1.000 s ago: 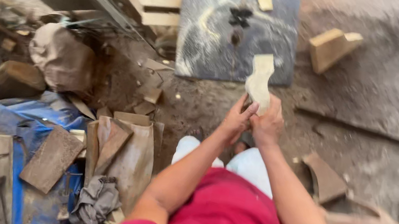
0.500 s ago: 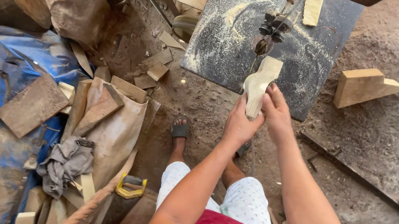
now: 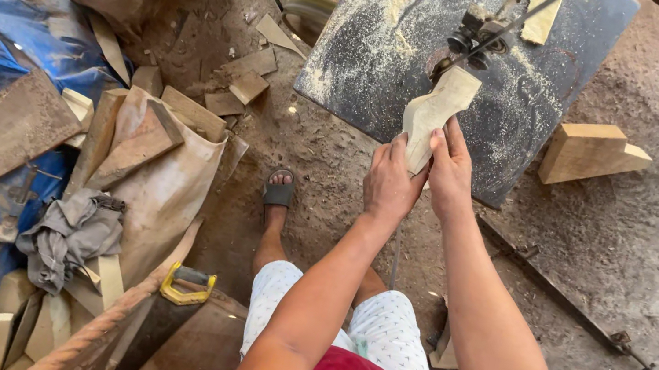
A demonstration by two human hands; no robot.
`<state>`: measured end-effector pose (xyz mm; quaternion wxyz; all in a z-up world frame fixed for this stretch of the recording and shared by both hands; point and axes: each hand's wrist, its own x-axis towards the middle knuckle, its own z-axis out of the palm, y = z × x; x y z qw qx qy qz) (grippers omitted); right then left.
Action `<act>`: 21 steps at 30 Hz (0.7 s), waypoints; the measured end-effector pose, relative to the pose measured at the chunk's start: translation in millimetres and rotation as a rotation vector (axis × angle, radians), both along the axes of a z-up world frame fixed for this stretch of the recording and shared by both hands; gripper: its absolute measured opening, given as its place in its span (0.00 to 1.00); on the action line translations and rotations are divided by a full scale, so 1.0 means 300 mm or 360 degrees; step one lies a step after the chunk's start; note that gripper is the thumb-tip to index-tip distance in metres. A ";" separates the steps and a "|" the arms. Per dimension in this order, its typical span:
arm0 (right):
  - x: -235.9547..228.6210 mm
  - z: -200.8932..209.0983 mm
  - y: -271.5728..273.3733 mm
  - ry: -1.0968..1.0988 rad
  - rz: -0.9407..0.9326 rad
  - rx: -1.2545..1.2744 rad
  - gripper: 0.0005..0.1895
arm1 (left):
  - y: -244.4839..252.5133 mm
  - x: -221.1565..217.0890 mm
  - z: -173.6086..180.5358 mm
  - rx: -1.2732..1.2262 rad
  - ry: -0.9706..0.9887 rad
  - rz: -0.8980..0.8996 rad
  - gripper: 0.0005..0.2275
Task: The person cuts and shapes wooden blocks along marked lines using a bandsaw, turning and guiding each piece through the blade by hand.
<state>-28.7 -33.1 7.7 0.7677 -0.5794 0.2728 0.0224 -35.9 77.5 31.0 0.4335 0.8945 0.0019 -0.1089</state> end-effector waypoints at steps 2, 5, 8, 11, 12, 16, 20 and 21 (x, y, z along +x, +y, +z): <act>0.010 0.012 0.010 0.0026 -0.0020 -0.0019 0.30 | 0.005 0.015 -0.001 -0.0012 -0.0013 0.0010 0.28; 0.027 0.027 0.013 0.0094 -0.0011 -0.0007 0.30 | 0.005 0.044 0.001 0.0045 0.0100 -0.0044 0.30; 0.038 0.027 0.018 0.0130 -0.0038 -0.0059 0.29 | 0.018 0.049 0.005 0.0030 0.0095 -0.0046 0.29; 0.033 0.035 0.030 0.0168 -0.0020 -0.0116 0.29 | 0.032 0.045 0.004 0.0001 0.0009 -0.0024 0.29; 0.033 0.039 0.034 0.0184 -0.0039 -0.0102 0.29 | 0.039 0.046 0.003 -0.0007 0.0003 -0.0040 0.29; 0.035 0.045 0.048 0.0188 -0.0085 -0.0037 0.30 | 0.053 0.045 -0.007 -0.0037 -0.0067 -0.0059 0.29; 0.027 0.046 0.053 0.0185 -0.0090 0.0007 0.31 | 0.067 0.046 -0.008 -0.0072 -0.0101 -0.0073 0.29; 0.026 0.045 0.053 0.0148 -0.0075 -0.0029 0.31 | 0.067 0.046 -0.005 -0.0081 -0.0066 -0.0064 0.29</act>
